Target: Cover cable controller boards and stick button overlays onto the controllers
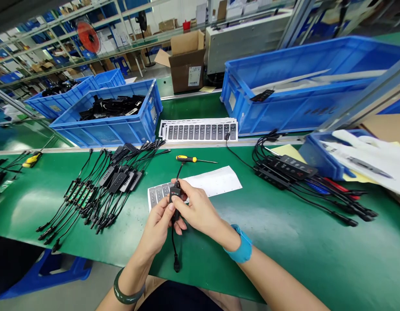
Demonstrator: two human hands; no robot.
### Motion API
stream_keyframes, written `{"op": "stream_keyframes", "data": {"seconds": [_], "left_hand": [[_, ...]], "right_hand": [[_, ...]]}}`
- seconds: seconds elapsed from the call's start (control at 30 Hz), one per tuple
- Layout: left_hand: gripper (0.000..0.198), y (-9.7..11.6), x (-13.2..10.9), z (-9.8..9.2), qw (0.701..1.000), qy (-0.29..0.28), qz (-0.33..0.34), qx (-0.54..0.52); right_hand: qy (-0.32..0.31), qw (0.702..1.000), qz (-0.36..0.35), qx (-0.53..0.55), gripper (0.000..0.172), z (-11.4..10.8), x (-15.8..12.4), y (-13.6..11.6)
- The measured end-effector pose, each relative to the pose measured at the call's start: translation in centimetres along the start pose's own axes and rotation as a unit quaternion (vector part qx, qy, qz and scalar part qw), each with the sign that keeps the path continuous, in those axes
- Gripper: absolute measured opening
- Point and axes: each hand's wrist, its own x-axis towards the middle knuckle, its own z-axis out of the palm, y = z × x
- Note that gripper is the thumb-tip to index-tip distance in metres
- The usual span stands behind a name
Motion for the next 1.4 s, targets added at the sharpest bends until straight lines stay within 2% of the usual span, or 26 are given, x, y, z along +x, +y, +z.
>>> {"op": "stream_keyframes", "data": {"seconds": [0.07, 0.13, 0.2, 0.23, 0.3, 0.37, 0.43, 0.5, 0.53, 0.6, 0.67, 0.73, 0.8, 0.87, 0.97, 1.03, 1.1, 1.17, 1.23, 1.3, 1.4], "left_hand": [[0.053, 0.2, 0.1, -0.2, 1.000, -0.011, -0.005, 0.026], [0.052, 0.7, -0.2, -0.6, 0.996, -0.029, 0.004, 0.083], [0.049, 1.0, -0.7, -1.2, 0.978, -0.037, 0.040, 0.201], [0.047, 1.1, -1.0, -1.5, 0.959, -0.035, 0.062, 0.276], [0.045, 0.8, -1.6, -2.1, 0.902, -0.026, 0.092, 0.421], [0.048, 0.0, -2.1, -2.7, 0.846, -0.018, 0.100, 0.524], [0.049, -0.9, -2.2, -3.1, 0.806, -0.011, 0.100, 0.583], [0.050, -1.8, -2.0, -3.4, 0.782, -0.006, 0.106, 0.614], [0.049, -2.0, -1.9, -3.6, 0.776, -0.004, 0.112, 0.621], [0.046, -2.4, -1.6, -4.0, 0.770, -0.002, 0.127, 0.626], [0.044, -2.4, -1.3, -4.3, 0.769, -0.002, 0.141, 0.624], [0.042, -2.4, -1.2, -4.5, 0.770, -0.001, 0.149, 0.621], [0.041, -2.3, -1.0, -4.6, 0.773, 0.001, 0.149, 0.617], [0.041, -2.3, -1.0, -4.7, 0.781, 0.006, 0.150, 0.606], [0.041, -2.4, -1.0, -4.7, 0.792, 0.014, 0.153, 0.591], [0.042, -2.4, -1.0, -4.6, 0.795, 0.017, 0.148, 0.588], [0.043, -2.4, -1.0, -4.5, 0.797, 0.016, 0.142, 0.588], [0.043, -2.2, -0.9, -4.8, 0.795, 0.014, 0.148, 0.588], [0.040, -1.6, -0.8, -5.6, 0.787, 0.035, 0.168, 0.593], [0.034, -0.4, -0.6, -7.1, 0.763, 0.119, 0.185, 0.608], [0.028, 1.7, -0.2, -10.4, 0.688, 0.319, 0.162, 0.632]], "right_hand": [[0.018, 0.999, -0.027, -0.008, 0.040, -0.3, 0.4, 0.1], [0.036, 0.997, -0.065, 0.008, 0.042, -1.8, 1.0, -0.2], [0.086, 0.992, -0.096, -0.007, 0.045, -4.7, 1.8, -1.1], [0.127, 0.985, -0.106, -0.042, 0.045, -6.7, 2.1, -1.6], [0.219, 0.952, -0.115, -0.180, 0.046, -11.1, 2.4, -2.5], [0.272, 0.892, -0.127, -0.338, 0.041, -15.4, 2.4, -2.4], [0.262, 0.846, -0.089, -0.455, 0.030, -18.7, 2.1, -1.1], [0.241, 0.827, -0.034, -0.507, 0.026, -20.4, 1.8, 0.9], [0.243, 0.823, -0.011, -0.514, 0.027, -20.6, 1.7, 1.9], [0.262, 0.821, 0.006, -0.508, 0.026, -19.6, 1.9, 3.6], [0.258, 0.831, -0.019, -0.493, 0.021, -16.9, 2.5, 4.4], [0.203, 0.857, -0.067, -0.468, 0.018, -13.0, 3.5, 4.6], [0.117, 0.892, -0.109, -0.423, 0.018, -8.8, 4.6, 4.6], [0.047, 0.922, -0.123, -0.363, 0.019, -5.1, 5.6, 4.7], [0.025, 0.938, -0.126, -0.321, 0.017, -1.9, 6.1, 4.7], [0.030, 0.948, -0.140, -0.284, 0.017, -1.6, 5.8, 4.4], [0.050, 0.965, -0.154, -0.207, 0.018, -2.3, 5.1, 3.5], [0.102, 0.979, -0.143, -0.106, 0.018, -3.6, 4.2, 2.1], [0.172, 0.979, -0.109, -0.019, 0.018, -4.9, 3.2, 0.7], [0.226, 0.968, -0.088, 0.058, 0.018, -5.8, 2.4, -0.2], [0.255, 0.952, -0.093, 0.139, 0.018, -5.8, 1.7, -0.5]]}}
